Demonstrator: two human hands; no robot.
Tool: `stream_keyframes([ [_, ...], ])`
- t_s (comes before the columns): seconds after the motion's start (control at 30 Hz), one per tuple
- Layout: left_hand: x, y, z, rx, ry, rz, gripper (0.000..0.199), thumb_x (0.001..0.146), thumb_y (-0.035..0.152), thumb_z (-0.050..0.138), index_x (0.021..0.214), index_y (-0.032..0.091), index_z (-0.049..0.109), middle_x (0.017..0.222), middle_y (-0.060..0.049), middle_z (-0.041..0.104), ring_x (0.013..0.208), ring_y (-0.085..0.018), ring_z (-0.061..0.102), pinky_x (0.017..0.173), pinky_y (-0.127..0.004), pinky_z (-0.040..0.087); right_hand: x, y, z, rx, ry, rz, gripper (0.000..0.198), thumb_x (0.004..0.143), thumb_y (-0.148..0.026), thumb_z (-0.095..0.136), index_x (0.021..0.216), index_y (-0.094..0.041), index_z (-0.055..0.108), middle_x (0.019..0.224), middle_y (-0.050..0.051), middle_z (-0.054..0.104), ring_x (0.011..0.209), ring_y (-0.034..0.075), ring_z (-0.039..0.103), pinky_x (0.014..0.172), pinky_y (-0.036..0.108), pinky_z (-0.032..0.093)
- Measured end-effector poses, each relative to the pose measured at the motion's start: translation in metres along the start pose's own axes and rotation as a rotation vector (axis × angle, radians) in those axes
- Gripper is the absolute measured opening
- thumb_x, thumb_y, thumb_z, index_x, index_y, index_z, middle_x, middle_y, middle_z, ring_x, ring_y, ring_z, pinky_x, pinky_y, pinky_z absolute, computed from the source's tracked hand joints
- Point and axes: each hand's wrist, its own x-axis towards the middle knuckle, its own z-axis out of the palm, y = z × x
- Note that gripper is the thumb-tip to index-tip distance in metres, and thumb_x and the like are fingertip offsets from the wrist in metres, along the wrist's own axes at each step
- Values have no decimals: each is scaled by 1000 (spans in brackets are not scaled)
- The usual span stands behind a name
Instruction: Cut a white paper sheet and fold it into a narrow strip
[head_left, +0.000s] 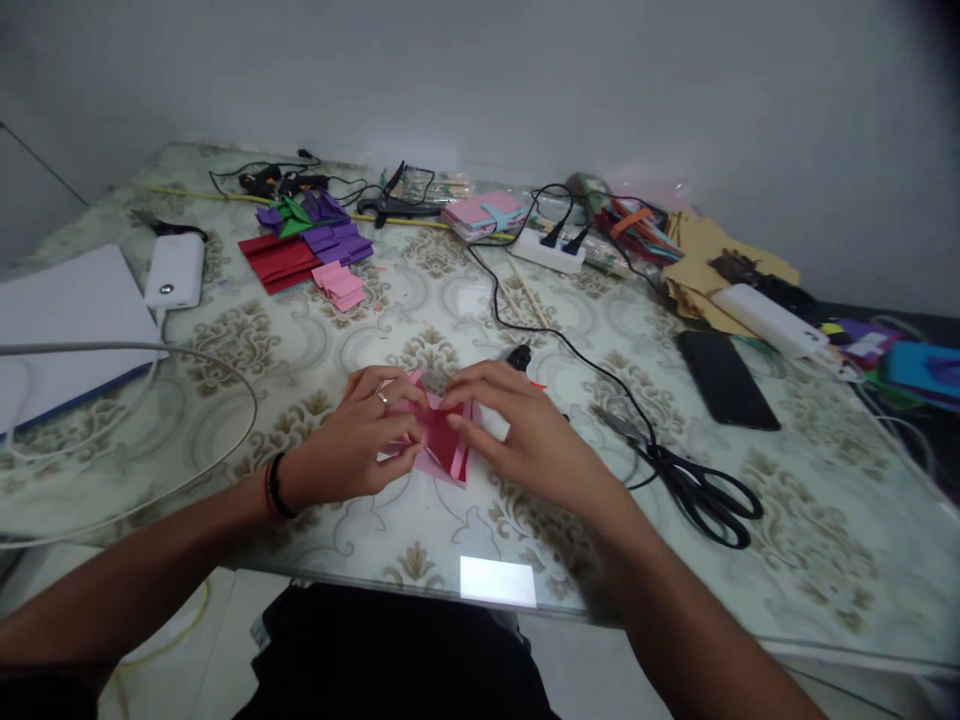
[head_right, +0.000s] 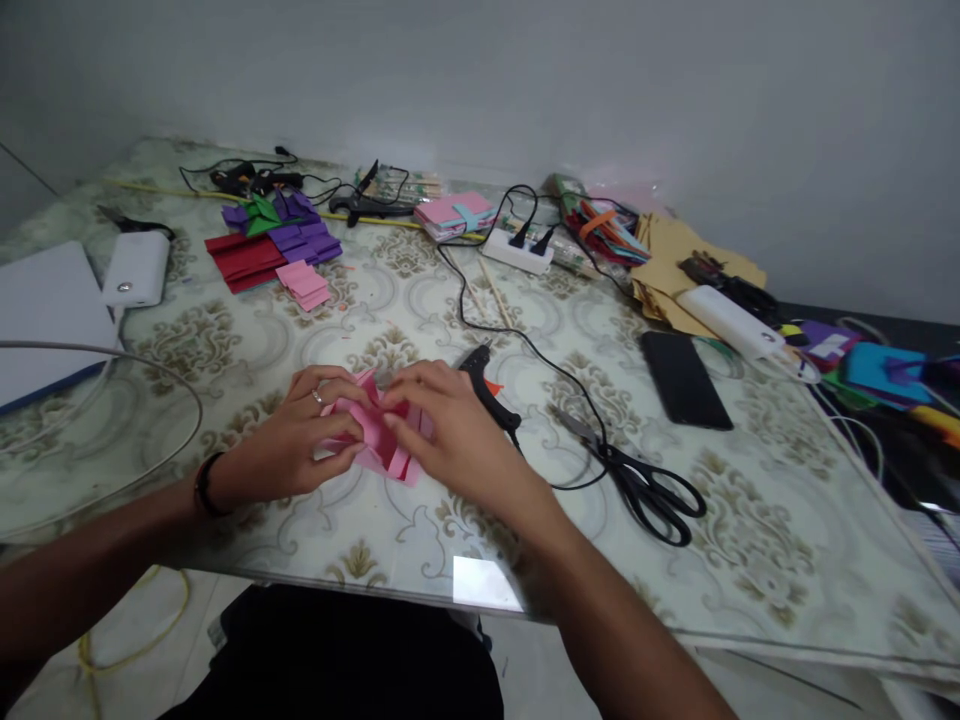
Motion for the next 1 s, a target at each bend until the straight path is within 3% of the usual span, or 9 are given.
stream_keyframes([
  [0.1,1,-4,-9,-87,-14,-33,22,96,22,60,117,20,64,136,-14,59,133,-31,50,112,-54,43,-6,4,-11,1,56,33,19,98,-23,64,117,-25,65,127,11,62,124,28,58,108,47,46],
  [0.17,0,-12,-17,-163,8,-82,38,100,18,50,138,22,53,145,-16,51,139,-29,46,116,-54,41,-12,7,-12,-14,44,63,29,98,-29,66,126,-27,61,133,12,59,129,30,56,111,50,46],
  [0.27,-2,-30,-23,-224,13,-148,46,104,17,43,149,25,44,152,-14,48,146,-26,42,123,-54,34,-22,12,-4,-8,-9,105,51,96,-38,69,143,-29,49,143,14,52,136,32,51,116,55,44],
  [0.37,-5,-42,-20,-235,-108,-140,54,105,21,45,157,25,35,162,-14,41,153,-26,34,127,-53,30,-29,15,9,10,-60,128,63,95,-39,71,150,-32,40,149,13,48,142,33,45,119,58,40],
  [0.53,-7,-39,-4,-157,-250,-73,65,103,25,51,163,22,25,169,-16,32,158,-27,25,127,-53,30,-30,17,20,-8,-55,129,67,92,-37,75,149,-28,40,148,15,47,142,32,44,120,58,39],
  [0.87,-7,-35,4,-91,-302,-60,68,101,24,53,162,22,24,165,-17,38,157,-28,28,126,-56,30,-29,21,28,19,-75,121,65,91,-35,77,146,-25,43,146,17,48,140,32,46,119,57,39],
  [1.0,-7,-34,8,-81,-332,-61,64,102,29,52,161,17,28,164,-18,39,157,-28,28,127,-55,26,-28,23,32,0,-80,119,63,93,-35,75,146,-22,42,146,18,48,139,32,45,118,57,39],
])
